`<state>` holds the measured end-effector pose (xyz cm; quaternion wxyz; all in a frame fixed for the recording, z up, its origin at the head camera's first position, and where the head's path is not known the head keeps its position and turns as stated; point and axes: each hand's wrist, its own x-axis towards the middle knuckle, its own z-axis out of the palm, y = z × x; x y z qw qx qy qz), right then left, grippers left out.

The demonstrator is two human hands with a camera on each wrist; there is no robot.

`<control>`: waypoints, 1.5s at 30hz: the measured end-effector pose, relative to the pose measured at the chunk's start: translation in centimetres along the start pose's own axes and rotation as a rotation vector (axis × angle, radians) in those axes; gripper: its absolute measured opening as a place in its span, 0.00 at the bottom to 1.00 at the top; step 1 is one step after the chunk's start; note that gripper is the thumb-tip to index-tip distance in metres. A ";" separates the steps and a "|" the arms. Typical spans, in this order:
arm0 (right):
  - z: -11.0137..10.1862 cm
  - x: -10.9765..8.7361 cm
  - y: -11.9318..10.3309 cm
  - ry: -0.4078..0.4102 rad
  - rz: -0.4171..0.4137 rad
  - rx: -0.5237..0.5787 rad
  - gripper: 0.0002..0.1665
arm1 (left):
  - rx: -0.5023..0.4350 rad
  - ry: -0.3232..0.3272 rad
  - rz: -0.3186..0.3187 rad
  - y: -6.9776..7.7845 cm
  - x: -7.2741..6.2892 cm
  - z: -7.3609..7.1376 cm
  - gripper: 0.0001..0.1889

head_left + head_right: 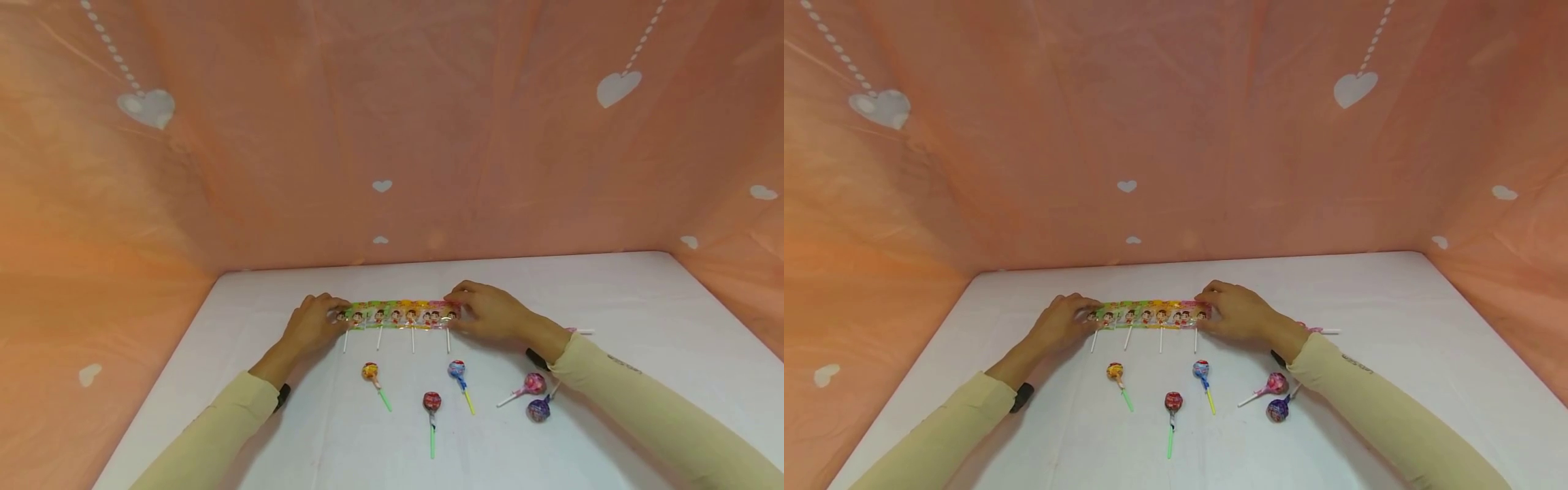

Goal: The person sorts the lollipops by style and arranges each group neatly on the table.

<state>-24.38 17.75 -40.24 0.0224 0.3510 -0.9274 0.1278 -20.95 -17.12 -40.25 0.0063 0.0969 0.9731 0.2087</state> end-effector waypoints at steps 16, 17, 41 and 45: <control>-0.3 -1.2 -0.3 0.034 -0.051 -0.026 0.23 | -0.018 0.000 -0.001 0.0 0.1 -0.1 0.20; -0.3 -1.3 -0.3 0.030 -0.054 -0.023 0.23 | -0.019 -0.002 -0.001 -0.1 0.1 -0.1 0.20; -0.8 -6.1 -2.1 0.014 -0.111 0.005 0.19 | -0.064 -0.013 0.007 -0.3 0.3 -0.2 0.21; -0.9 -6.3 -2.2 0.014 -0.112 0.003 0.19 | -0.075 -0.020 -0.002 -0.4 0.3 -0.2 0.21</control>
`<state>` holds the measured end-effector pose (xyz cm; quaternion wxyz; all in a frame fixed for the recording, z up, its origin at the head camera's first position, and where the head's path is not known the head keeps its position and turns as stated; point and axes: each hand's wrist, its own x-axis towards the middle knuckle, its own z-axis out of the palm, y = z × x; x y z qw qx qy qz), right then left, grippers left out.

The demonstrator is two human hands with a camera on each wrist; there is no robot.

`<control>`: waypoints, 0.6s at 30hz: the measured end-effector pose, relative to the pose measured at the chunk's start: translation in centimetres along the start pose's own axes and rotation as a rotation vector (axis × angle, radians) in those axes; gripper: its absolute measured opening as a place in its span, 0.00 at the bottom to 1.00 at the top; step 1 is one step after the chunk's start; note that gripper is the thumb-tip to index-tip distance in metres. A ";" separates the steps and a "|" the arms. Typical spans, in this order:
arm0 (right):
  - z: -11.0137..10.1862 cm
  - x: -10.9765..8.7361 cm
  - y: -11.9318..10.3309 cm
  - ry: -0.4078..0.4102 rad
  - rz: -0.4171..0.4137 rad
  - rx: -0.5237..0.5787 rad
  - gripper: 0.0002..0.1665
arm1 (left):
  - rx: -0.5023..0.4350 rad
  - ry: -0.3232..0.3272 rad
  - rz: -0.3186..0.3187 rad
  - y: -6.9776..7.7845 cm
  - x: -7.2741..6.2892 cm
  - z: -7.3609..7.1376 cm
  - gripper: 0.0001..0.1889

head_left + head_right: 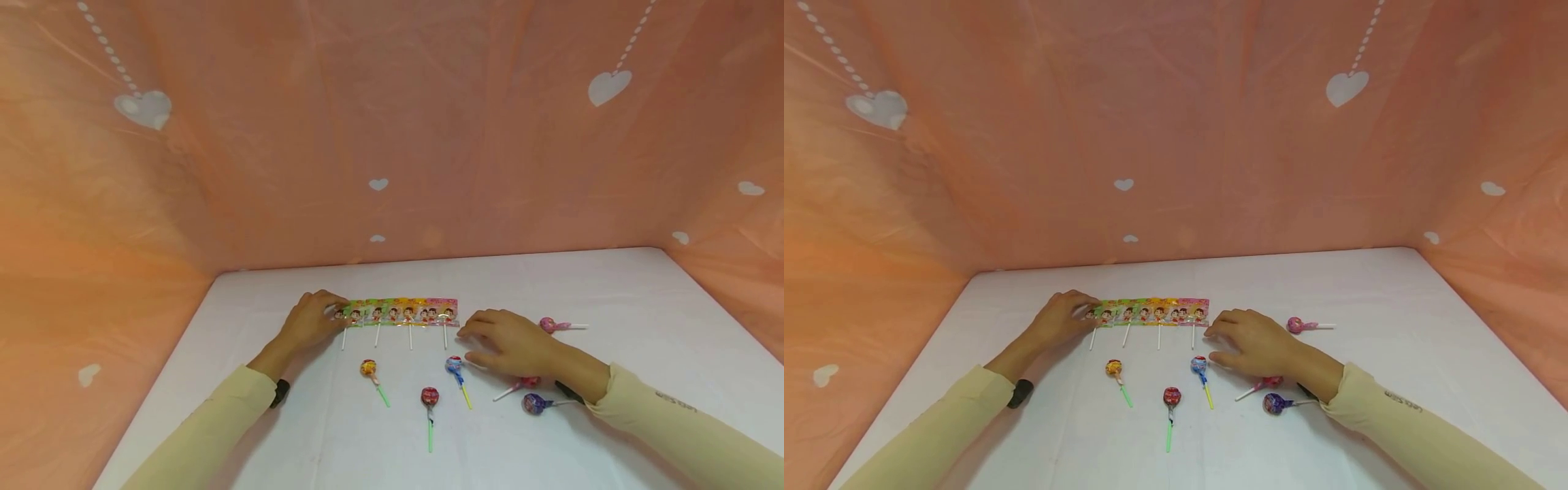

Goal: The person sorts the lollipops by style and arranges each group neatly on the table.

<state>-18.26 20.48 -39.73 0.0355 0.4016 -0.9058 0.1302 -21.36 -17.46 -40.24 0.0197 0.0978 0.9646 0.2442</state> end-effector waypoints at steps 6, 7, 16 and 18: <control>0.0 -0.1 0.1 0.005 -0.006 -0.004 0.19 | 0.013 -0.002 0.000 0.2 0.1 0.0 0.21; 0.0 -0.2 0.1 0.004 -0.004 -0.004 0.19 | 0.015 -0.004 0.000 0.3 0.1 0.0 0.21; 0.0 -0.6 -0.1 -0.001 0.010 0.018 0.19 | -0.055 -0.041 0.012 0.3 -0.2 -0.7 0.25; 0.1 -0.7 -0.2 0.010 0.004 0.022 0.19 | -0.049 -0.027 0.031 0.4 -0.8 -1.1 0.25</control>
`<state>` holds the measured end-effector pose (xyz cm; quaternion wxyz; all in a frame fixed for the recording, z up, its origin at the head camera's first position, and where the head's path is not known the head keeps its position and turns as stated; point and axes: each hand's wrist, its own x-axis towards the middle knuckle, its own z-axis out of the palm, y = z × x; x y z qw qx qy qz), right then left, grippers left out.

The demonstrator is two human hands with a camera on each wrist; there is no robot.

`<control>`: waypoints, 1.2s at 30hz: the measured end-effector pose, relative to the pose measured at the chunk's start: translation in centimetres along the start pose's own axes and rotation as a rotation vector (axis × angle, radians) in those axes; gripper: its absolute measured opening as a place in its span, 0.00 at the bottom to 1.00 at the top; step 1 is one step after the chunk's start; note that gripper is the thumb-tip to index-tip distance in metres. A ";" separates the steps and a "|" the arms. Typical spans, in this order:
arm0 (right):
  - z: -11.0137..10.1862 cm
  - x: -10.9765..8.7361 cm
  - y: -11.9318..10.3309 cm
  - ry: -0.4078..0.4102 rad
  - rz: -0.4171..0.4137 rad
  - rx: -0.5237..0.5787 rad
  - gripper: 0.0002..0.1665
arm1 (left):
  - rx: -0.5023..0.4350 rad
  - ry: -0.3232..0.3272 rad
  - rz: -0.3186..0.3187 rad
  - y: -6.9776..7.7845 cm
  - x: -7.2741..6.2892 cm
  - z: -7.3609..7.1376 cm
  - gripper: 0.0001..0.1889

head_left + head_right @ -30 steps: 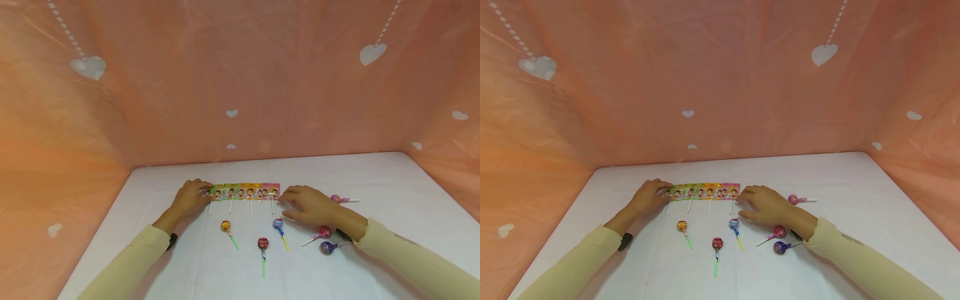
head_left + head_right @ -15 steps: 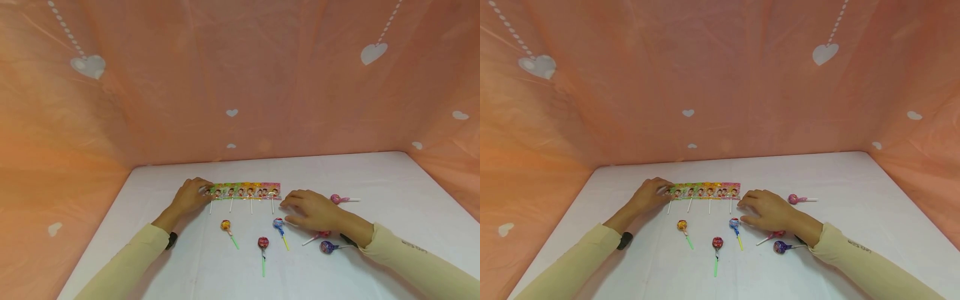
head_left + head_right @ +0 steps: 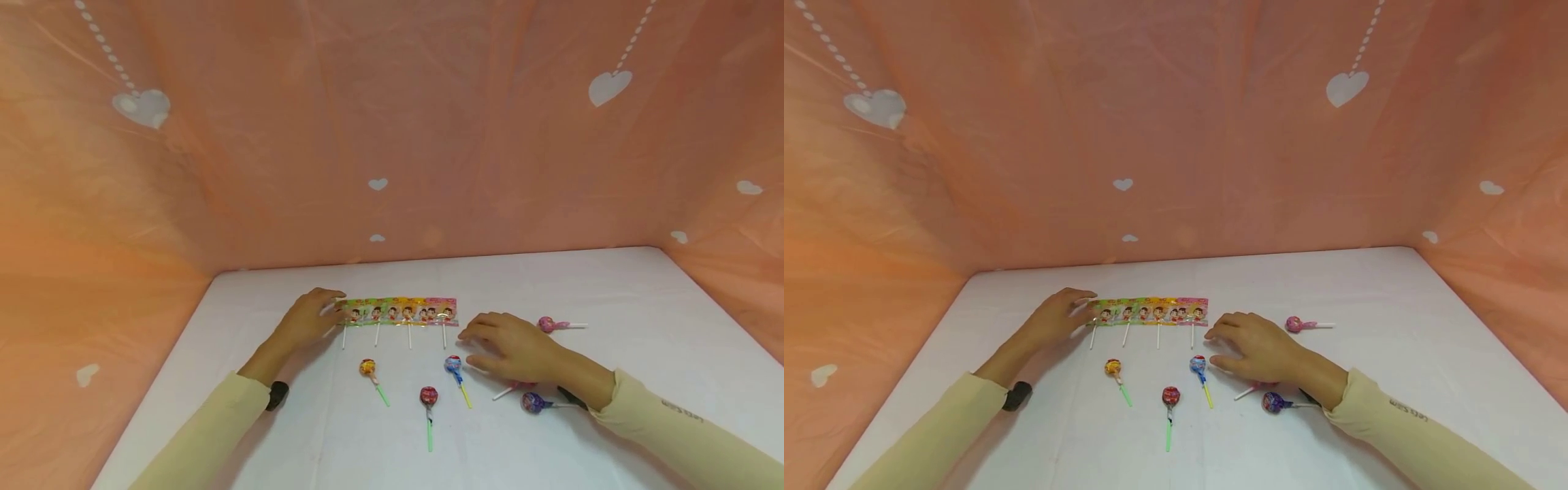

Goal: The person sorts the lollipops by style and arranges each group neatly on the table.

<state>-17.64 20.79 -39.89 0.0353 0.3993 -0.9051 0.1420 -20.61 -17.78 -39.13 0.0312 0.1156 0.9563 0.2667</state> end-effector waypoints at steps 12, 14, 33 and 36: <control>-0.2 0.1 -1.3 0.013 0.036 0.003 0.20 | -0.033 0.032 -0.015 5.6 -6.3 0.6 0.17; -0.1 0.5 -1.6 0.014 0.033 0.011 0.20 | -0.008 0.011 -0.024 6.5 -6.6 0.9 0.15; 0.8 1.0 -2.7 -0.075 0.071 0.045 0.18 | 0.115 0.041 0.048 6.2 -6.7 3.4 0.11; 0.9 1.0 -2.6 -0.081 0.062 0.052 0.16 | 0.098 0.037 0.042 6.2 -6.6 3.6 0.10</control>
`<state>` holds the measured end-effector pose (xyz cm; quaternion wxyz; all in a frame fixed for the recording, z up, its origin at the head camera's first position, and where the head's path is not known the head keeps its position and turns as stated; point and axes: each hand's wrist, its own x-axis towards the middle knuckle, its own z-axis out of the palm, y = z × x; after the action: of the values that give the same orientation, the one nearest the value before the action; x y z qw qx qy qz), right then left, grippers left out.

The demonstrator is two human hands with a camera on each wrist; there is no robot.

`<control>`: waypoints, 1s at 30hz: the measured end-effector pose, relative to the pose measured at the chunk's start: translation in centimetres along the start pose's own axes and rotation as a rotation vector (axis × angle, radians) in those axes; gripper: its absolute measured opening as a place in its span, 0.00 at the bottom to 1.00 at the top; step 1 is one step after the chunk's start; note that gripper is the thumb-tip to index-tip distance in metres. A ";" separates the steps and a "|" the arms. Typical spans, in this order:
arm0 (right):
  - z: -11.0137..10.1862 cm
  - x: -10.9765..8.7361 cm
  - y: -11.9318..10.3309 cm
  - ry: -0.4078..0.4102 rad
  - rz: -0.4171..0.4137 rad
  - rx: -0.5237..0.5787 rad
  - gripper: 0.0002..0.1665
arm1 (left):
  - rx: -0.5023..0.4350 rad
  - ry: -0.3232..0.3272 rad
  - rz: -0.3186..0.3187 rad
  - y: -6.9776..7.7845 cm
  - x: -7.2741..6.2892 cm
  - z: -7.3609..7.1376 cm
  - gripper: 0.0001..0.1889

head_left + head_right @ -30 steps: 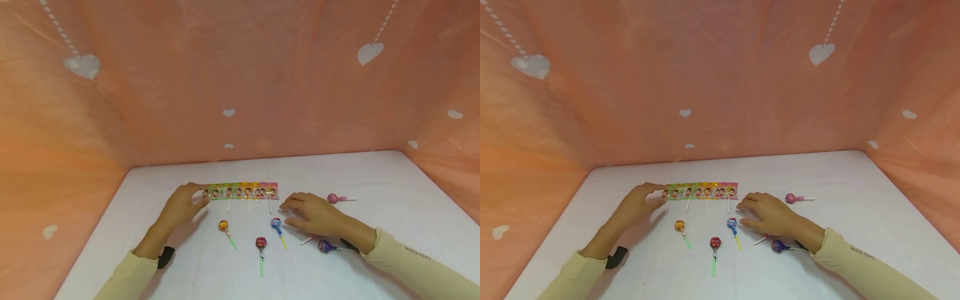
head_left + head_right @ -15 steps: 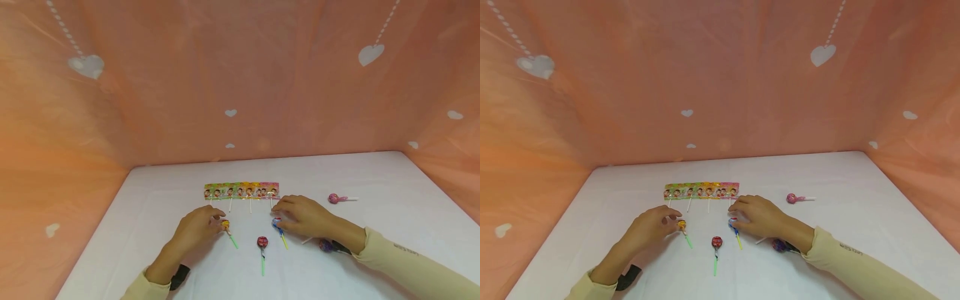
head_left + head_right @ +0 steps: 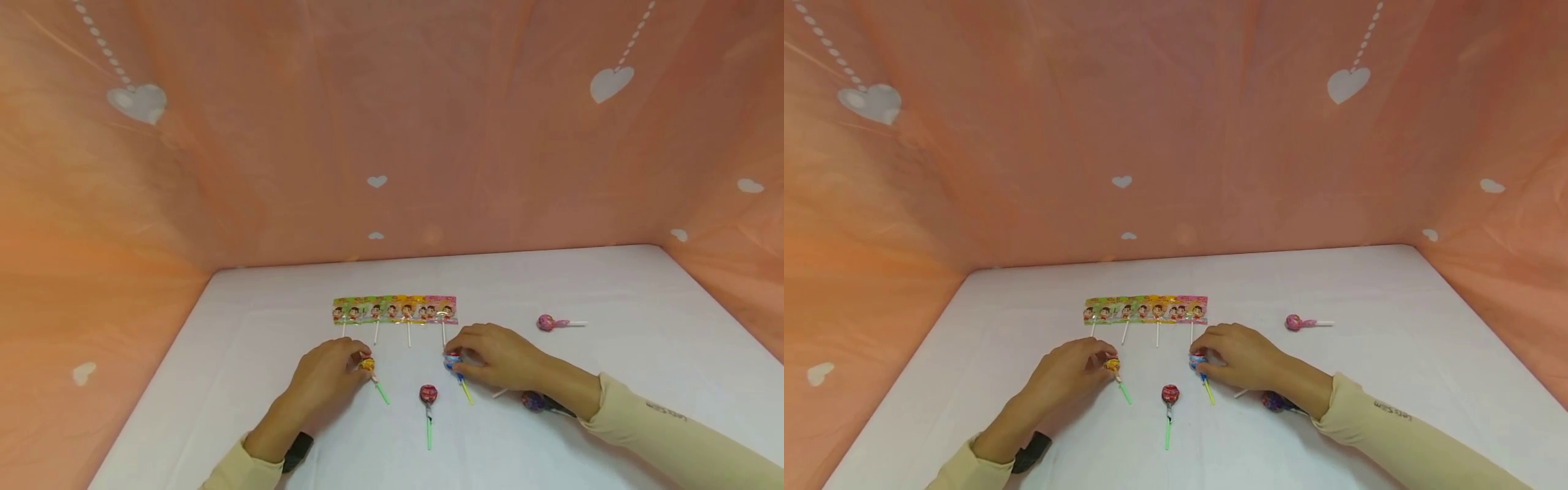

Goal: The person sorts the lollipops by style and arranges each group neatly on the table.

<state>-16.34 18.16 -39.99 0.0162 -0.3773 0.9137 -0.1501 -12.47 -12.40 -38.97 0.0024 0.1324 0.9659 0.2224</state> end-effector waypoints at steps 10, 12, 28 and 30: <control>0.1 0.0 -0.1 -0.010 0.003 0.007 0.15 | -0.010 0.022 -0.008 0.0 0.0 -0.1 0.09; 0.1 -0.1 -0.1 -0.012 0.007 0.012 0.15 | -0.014 0.024 -0.009 0.0 0.0 -0.1 0.09; 0.3 -0.2 0.0 -0.013 0.016 0.014 0.15 | -0.035 -0.035 -0.059 -1.4 0.2 -2.2 0.10; 0.3 -0.3 0.0 -0.014 0.016 0.016 0.15 | -0.035 -0.053 -0.065 -1.9 0.2 -2.8 0.10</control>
<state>-16.11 18.24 -40.28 0.0267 -0.3708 0.9153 -0.1547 -13.38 -15.21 -37.23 0.0376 0.1067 0.9653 0.2354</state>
